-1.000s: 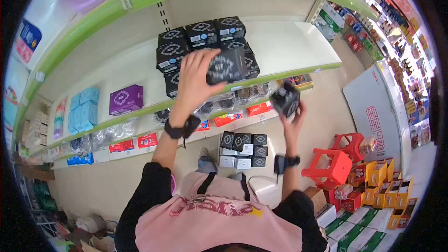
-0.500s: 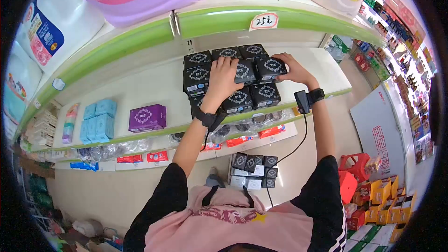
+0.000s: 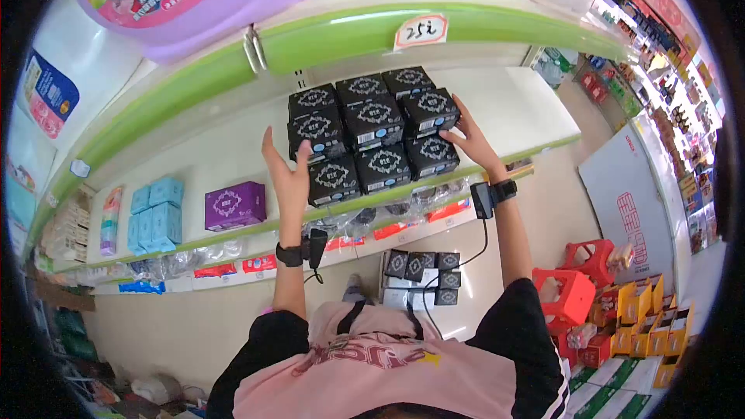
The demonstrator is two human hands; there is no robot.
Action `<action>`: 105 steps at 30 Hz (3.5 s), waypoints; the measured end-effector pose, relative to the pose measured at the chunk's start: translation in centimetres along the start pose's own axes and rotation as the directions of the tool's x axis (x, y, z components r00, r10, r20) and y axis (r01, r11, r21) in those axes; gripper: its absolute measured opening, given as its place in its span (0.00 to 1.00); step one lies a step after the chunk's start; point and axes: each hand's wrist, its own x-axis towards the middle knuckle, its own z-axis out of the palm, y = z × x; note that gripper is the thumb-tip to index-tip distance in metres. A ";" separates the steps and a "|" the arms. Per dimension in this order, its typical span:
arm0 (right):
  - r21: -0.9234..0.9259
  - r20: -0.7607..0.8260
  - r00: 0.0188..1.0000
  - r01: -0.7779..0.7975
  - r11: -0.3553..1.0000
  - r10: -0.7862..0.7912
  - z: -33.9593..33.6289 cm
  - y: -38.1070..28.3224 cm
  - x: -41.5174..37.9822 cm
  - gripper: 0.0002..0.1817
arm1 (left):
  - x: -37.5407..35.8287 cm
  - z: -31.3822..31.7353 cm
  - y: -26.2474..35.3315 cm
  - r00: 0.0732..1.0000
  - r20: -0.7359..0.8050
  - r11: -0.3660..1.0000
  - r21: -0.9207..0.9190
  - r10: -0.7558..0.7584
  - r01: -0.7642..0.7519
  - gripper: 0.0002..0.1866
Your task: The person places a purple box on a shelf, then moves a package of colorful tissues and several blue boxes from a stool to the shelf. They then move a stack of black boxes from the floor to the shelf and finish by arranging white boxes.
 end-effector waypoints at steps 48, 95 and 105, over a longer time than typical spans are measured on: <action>0.001 -0.218 0.970 -0.108 0.994 0.106 3.8 0.1 -0.4 0.47 | -1.8 1.8 -2.8 0.952 0.206 0.918 -0.281 -0.228 0.280 0.36; -0.675 0.580 0.815 0.478 0.561 0.003 16.9 32.1 -38.3 0.18 | -49.3 21.3 -23.5 0.674 0.398 0.720 0.630 -0.622 0.292 0.50; -0.641 0.637 0.771 0.538 0.548 -0.011 17.1 32.5 -37.7 0.20 | -47.6 20.7 -21.2 0.749 0.379 0.783 0.549 -0.544 0.291 0.39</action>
